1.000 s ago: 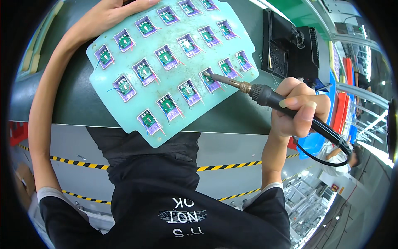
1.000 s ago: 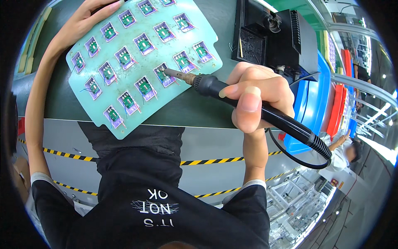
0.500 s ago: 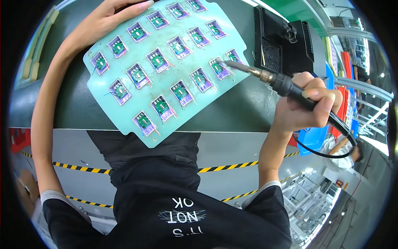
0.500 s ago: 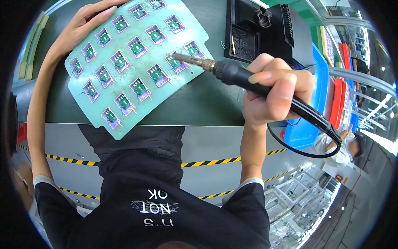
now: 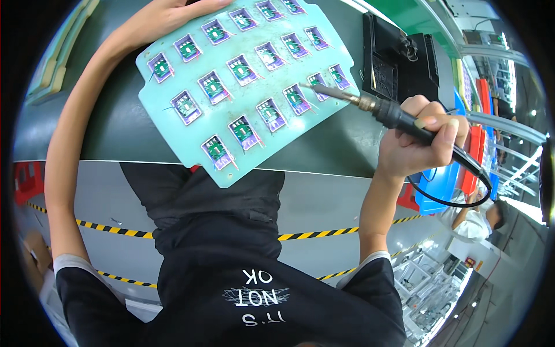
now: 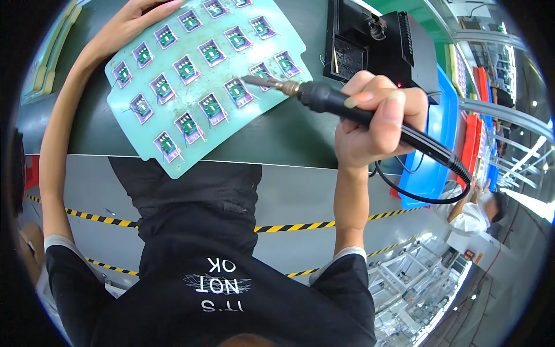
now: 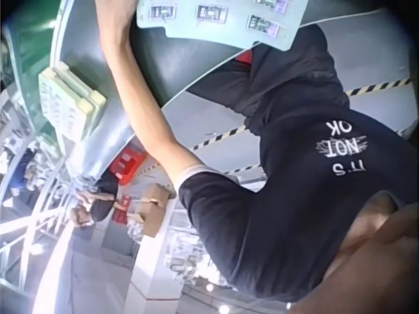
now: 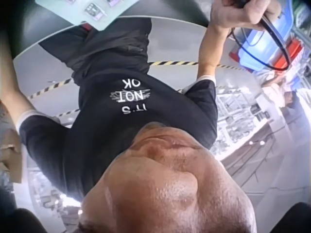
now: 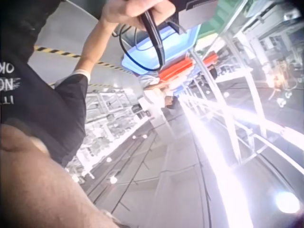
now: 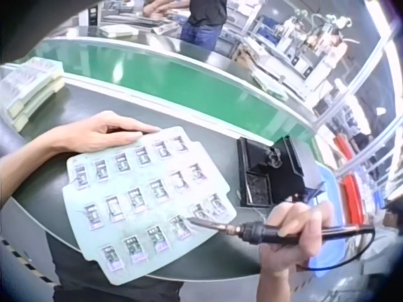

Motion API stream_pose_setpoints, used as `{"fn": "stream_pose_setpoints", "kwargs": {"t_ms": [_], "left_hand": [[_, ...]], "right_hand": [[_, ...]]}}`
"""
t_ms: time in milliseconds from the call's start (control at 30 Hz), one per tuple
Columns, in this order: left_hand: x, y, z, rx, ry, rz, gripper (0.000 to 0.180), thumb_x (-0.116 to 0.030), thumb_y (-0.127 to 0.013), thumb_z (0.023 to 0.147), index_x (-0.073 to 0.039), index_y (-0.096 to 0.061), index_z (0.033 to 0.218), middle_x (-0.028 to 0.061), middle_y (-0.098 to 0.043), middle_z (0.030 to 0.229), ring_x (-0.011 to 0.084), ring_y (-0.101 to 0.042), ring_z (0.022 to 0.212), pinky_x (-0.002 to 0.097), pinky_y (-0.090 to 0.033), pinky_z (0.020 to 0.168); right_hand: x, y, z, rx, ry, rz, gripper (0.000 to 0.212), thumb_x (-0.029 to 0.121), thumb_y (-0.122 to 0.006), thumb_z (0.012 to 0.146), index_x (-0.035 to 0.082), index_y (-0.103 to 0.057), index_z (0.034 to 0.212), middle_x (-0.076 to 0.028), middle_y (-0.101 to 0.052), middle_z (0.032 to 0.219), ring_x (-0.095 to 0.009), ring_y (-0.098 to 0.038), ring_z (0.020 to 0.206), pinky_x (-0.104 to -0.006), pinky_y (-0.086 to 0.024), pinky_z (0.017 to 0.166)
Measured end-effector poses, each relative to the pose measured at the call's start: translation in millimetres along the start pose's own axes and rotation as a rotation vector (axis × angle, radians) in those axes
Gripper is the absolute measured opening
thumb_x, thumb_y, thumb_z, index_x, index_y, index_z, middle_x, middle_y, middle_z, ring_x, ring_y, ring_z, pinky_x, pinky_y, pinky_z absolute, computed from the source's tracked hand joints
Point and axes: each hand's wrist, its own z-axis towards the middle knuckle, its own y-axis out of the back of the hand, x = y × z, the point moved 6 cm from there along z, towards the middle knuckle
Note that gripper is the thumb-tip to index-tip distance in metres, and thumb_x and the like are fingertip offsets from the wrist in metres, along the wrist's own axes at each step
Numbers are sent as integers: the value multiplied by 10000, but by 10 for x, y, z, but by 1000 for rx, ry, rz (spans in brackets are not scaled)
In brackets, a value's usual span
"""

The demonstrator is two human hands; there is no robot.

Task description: Soldering electronic components onto circuit boards held in a tray on an assembly line.

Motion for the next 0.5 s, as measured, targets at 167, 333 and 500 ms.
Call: {"fn": "stream_pose_setpoints", "kwargs": {"t_ms": [167,333,500], "left_hand": [[-8,9,-3,5,-98,23,376,-212,-489,932,-44,-491,1269,114,-590,1164,150,-539,1014,277,-422,876],[38,2,24,1,-110,41,376,-222,-498,929,-51,-497,1264,115,-598,1149,146,-544,1003,273,-431,861],[68,53,-45,0,-81,20,379,-234,-505,926,-55,-502,1260,115,-607,1126,142,-554,969,269,-442,838]], "right_hand": [[35,-134,-96,102,22,69,167,96,-439,844,24,-386,703,-69,-421,474,-87,-269,318,-241,-255,306],[25,-174,-128,155,7,13,181,106,-444,834,31,-384,681,-57,-382,434,-88,-250,311,-236,-235,309],[29,-273,-183,79,-8,-117,238,189,-450,823,87,-364,626,19,-299,427,-53,-162,327,-215,-151,333]]}}
